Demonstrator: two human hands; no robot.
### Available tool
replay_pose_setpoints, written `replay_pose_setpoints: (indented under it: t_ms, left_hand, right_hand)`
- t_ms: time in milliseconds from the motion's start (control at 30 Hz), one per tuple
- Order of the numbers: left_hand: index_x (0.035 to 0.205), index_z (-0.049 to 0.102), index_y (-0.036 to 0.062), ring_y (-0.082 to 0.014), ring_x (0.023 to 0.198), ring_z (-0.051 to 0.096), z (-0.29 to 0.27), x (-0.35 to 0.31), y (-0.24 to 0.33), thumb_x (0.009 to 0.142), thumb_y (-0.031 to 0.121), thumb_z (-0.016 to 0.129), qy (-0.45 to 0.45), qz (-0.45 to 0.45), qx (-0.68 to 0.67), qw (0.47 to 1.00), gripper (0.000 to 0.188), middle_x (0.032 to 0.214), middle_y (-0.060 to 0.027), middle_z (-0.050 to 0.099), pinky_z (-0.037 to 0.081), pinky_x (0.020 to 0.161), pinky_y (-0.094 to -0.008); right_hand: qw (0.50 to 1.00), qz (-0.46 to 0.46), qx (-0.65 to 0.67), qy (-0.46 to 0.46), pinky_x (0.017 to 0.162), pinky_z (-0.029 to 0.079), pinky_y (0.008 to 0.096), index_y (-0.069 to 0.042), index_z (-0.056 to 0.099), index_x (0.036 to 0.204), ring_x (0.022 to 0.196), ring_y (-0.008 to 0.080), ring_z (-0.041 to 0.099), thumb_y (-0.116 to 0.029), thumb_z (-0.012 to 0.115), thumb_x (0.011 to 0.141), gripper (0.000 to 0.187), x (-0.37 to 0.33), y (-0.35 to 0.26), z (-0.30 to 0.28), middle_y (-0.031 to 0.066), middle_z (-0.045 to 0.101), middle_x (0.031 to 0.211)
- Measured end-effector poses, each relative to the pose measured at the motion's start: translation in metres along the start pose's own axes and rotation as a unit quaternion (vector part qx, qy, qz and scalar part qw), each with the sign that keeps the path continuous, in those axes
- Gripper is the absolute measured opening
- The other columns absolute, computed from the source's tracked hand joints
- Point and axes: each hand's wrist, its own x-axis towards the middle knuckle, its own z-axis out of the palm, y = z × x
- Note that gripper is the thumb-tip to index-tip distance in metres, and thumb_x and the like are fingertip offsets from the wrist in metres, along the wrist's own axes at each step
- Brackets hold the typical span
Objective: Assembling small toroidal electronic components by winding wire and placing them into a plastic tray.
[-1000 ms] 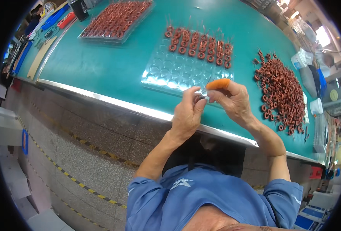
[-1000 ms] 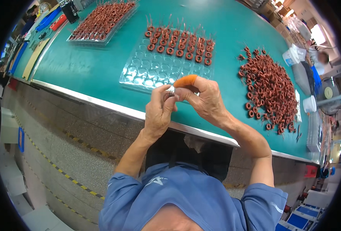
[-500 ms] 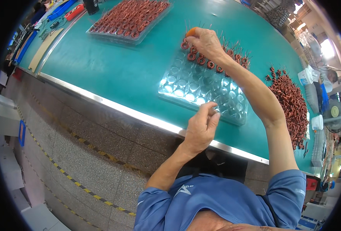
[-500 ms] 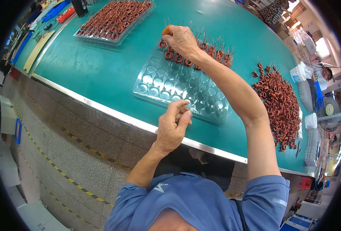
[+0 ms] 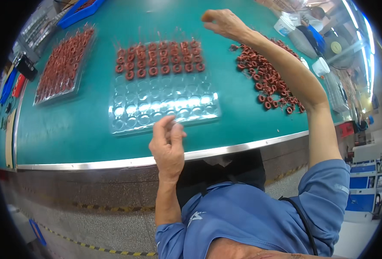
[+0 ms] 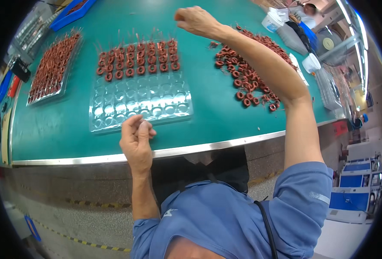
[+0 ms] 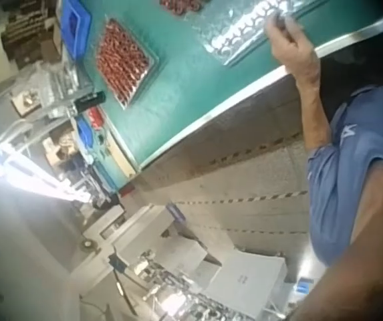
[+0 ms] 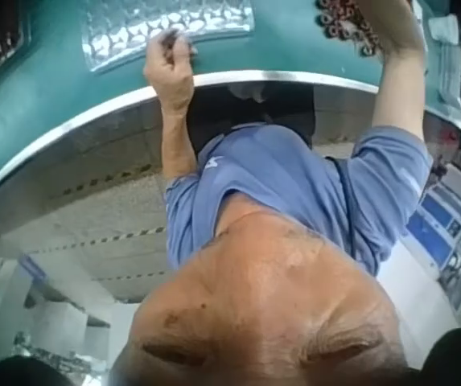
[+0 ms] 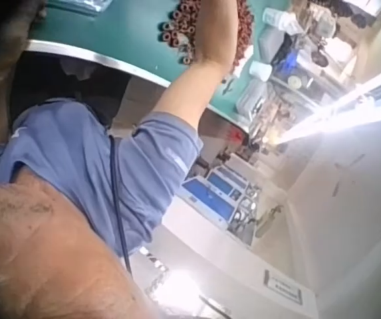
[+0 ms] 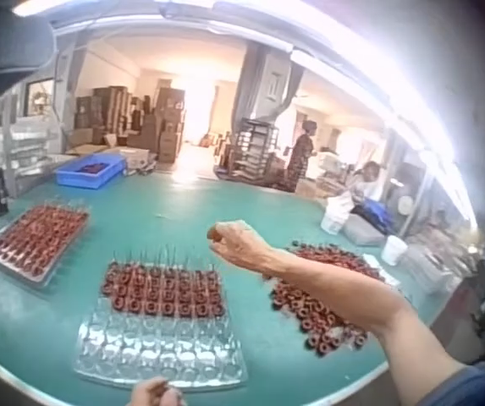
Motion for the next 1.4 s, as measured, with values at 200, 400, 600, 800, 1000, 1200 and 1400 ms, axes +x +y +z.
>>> replay_pose_setpoints:
  t_ms: [200,400,600,800,1000,1200,1400]
  left_hand:
    - [0.108,0.057,-0.001,-0.0101,0.067,0.061,0.006,0.003,0.0,0.094,0.007,0.057,-0.027,0.013,0.032,0.999,0.017,0.08,-0.0047,0.062,0.049,0.058,-0.0226]
    - [0.107,0.058,-0.0021,-0.0095,0.066,0.06,0.005,0.001,0.001,0.095,0.01,0.056,-0.025,0.007,0.064,0.998,0.017,0.076,-0.0046,0.062,0.048,0.057,-0.0225]
    - [0.106,0.058,-0.0017,-0.0092,0.064,0.059,0.01,-0.002,0.005,0.095,0.011,0.056,-0.02,0.005,0.08,0.997,0.017,0.075,-0.0043,0.062,0.047,0.056,-0.0227]
    - [0.106,0.058,-0.0011,-0.0105,0.065,0.06,0.008,-0.004,0.001,0.095,0.011,0.056,-0.02,0.0,0.109,0.994,0.017,0.077,-0.0055,0.063,0.048,0.058,-0.0236]
    - [0.122,0.054,-0.0014,-0.0174,0.08,0.065,0.056,0.003,0.002,0.092,0.005,0.056,-0.052,0.132,0.227,0.963,0.031,0.102,-0.0125,0.065,0.052,0.068,-0.0285]
    - [0.132,0.043,-0.0023,-0.0291,0.098,0.06,0.118,0.013,0.016,0.093,0.009,0.056,-0.095,0.243,0.13,0.957,0.043,0.12,-0.0225,0.051,0.051,0.08,-0.0372]
    - [0.121,0.052,-0.0017,-0.0108,0.069,0.057,0.124,0.002,0.007,0.101,0.013,0.044,-0.152,0.072,0.063,0.984,0.026,0.087,-0.0055,0.058,0.048,0.064,-0.0252]
  right_hand:
    - [0.975,0.081,-0.136,-0.154,0.083,0.054,0.0447,-0.003,0.06,0.115,0.09,0.0338,0.066,-0.024,0.064,0.087,0.035,-0.092,0.067,-0.008,0.0175,0.067,0.099]
    - [0.972,0.02,-0.096,-0.213,0.094,0.046,0.0428,-0.007,0.061,0.115,0.111,0.0334,0.054,-0.012,0.067,0.08,0.036,-0.088,0.075,0.021,0.015,0.059,0.112]
    - [0.952,-0.019,-0.119,-0.282,0.079,0.049,0.0481,-0.003,0.062,0.092,0.089,0.033,0.064,-0.013,0.066,0.08,0.015,-0.084,0.09,0.033,0.0168,0.065,0.087]
    - [0.992,0.085,0.045,-0.076,0.075,0.052,0.0394,0.001,0.067,0.088,0.082,0.0297,0.067,-0.017,0.056,0.083,0.022,-0.101,0.06,0.006,0.0164,0.069,0.089]
    - [0.819,0.282,0.5,-0.007,0.075,0.05,0.027,0.001,0.069,0.096,0.077,0.012,0.062,-0.03,0.068,0.086,0.032,-0.143,-0.003,-0.024,0.0041,0.067,0.082]
    - [0.663,0.288,0.691,0.007,0.071,0.048,0.0238,-0.003,0.068,0.088,0.068,0.0085,0.055,-0.025,0.071,0.086,0.022,-0.171,-0.082,-0.035,0.0005,0.061,0.074]
    - [0.895,0.164,0.399,0.112,0.075,0.051,0.0323,0.002,0.064,0.102,0.086,0.0209,0.065,-0.024,0.069,0.087,0.03,-0.209,-0.088,-0.031,0.0143,0.066,0.092]
